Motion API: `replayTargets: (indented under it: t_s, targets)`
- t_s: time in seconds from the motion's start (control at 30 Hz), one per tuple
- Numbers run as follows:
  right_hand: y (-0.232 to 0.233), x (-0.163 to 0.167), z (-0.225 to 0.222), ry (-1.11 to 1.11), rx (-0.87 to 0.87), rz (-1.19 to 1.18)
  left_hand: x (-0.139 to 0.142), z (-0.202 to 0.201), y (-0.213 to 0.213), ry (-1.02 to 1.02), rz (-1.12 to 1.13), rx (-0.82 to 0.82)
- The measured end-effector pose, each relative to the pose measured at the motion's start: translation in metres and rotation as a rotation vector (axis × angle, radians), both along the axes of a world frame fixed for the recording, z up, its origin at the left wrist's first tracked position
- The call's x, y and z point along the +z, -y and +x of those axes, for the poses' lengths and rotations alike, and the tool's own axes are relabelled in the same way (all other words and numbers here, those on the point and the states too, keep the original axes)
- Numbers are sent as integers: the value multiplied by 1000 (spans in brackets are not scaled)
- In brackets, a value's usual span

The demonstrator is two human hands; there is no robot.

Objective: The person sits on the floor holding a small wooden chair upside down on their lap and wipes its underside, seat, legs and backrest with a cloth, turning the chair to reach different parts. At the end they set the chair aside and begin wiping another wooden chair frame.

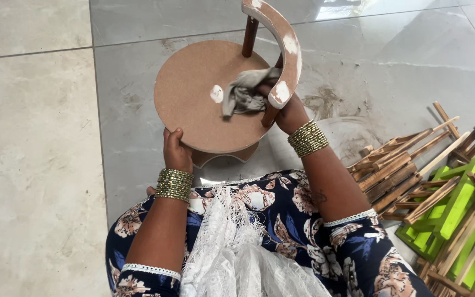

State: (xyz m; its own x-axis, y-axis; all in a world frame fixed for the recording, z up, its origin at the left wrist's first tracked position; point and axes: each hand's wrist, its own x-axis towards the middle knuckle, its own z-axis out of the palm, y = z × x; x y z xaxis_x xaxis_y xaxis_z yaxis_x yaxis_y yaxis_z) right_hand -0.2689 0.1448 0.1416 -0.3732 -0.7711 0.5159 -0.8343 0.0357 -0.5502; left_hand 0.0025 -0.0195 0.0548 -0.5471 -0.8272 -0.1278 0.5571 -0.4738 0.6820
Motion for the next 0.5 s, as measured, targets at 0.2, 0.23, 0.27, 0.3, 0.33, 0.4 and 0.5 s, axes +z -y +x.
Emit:
replayTargets:
  t_s: [0.2, 0.23, 0.27, 0.3, 0.33, 0.4, 0.5]
  targets:
    - [12, 35, -1, -279, 87, 372, -4, -3, 2, 14, -26, 20]
    - [8, 33, -1, -308, 34, 367, -4, -4, 1, 20, -28, 24]
    - [2, 28, 0, -334, -20, 360, -5, -5, 1, 29, -32, 27]
    - [-5, 19, 0, -275, -48, 296, -5, -5, 1, 22, -35, 25]
    - [-14, 9, -2, -216, -74, 232, -5, -5, 2, 15, -38, 25]
    - [-32, -15, -7, -40, -141, 140, -6, -5, 2, 5, -43, 25]
    - [-58, -46, -29, -20, -233, 153, -6, -4, 3, 2, -36, 25]
